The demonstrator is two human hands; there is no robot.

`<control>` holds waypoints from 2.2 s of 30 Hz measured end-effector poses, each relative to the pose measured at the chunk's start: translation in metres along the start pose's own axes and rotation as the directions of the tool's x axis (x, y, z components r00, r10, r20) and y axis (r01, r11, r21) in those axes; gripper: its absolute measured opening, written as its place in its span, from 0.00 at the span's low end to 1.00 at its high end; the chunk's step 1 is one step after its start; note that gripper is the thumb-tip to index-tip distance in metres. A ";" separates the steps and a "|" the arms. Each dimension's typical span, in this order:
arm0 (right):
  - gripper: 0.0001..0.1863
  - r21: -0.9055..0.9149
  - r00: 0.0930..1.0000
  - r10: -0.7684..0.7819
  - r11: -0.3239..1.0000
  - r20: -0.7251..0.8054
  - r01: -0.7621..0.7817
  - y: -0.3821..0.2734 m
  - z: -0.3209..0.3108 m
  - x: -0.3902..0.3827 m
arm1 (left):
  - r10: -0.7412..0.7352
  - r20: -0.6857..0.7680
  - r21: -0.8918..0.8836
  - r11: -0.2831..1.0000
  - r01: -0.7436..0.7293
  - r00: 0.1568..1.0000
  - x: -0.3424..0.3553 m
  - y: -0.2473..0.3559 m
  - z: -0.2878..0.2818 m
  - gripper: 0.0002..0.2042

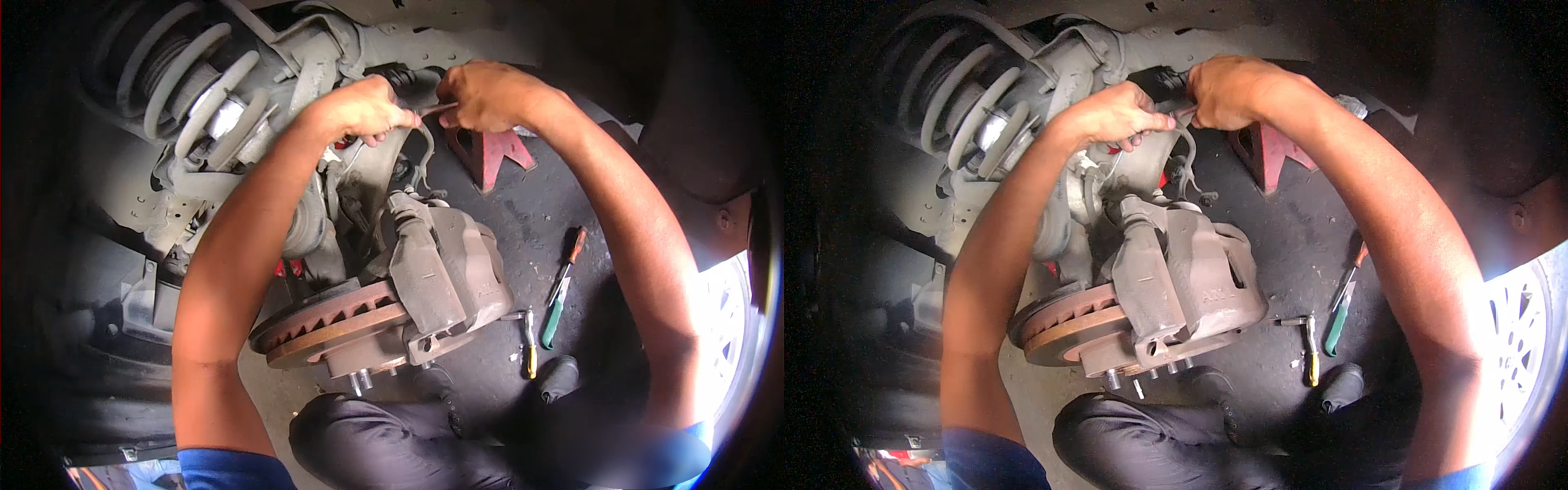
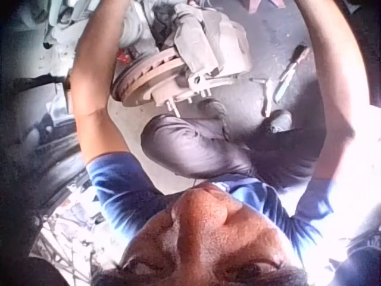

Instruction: The recorder is inspecting and manipulating a brake line near a car's brake assembly using pliers.

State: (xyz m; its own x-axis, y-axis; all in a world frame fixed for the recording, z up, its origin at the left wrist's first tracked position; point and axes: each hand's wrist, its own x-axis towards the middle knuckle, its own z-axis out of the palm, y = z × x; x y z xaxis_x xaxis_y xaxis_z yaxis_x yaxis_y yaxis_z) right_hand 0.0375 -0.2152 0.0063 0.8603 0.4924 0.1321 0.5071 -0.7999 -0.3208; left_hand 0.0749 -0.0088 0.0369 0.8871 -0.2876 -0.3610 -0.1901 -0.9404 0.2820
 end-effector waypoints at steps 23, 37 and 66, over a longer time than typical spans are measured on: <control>0.14 0.204 0.798 0.069 0.977 -0.599 0.069 0.011 0.116 -0.075 | 0.117 0.092 -0.158 0.982 -0.101 0.989 -0.002 -0.005 -0.002 0.14; 0.10 0.089 0.691 -0.025 0.988 -0.723 0.128 0.027 0.158 -0.055 | 0.116 0.146 -0.194 0.977 -0.087 0.982 -0.006 -0.009 -0.001 0.14; 0.13 -0.219 0.653 -0.247 0.968 -0.715 0.127 0.044 0.155 -0.050 | 0.137 0.152 -0.089 0.988 -0.124 0.979 -0.009 -0.006 -0.003 0.15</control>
State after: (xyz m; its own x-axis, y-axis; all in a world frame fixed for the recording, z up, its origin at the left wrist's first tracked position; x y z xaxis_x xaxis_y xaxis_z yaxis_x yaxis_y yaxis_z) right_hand 0.0087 -0.2216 -0.1592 0.4741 0.2743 0.8367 0.6112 -0.7865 -0.0885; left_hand 0.0691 -0.0005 0.0414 0.7788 -0.4375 -0.4496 -0.2608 -0.8776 0.4023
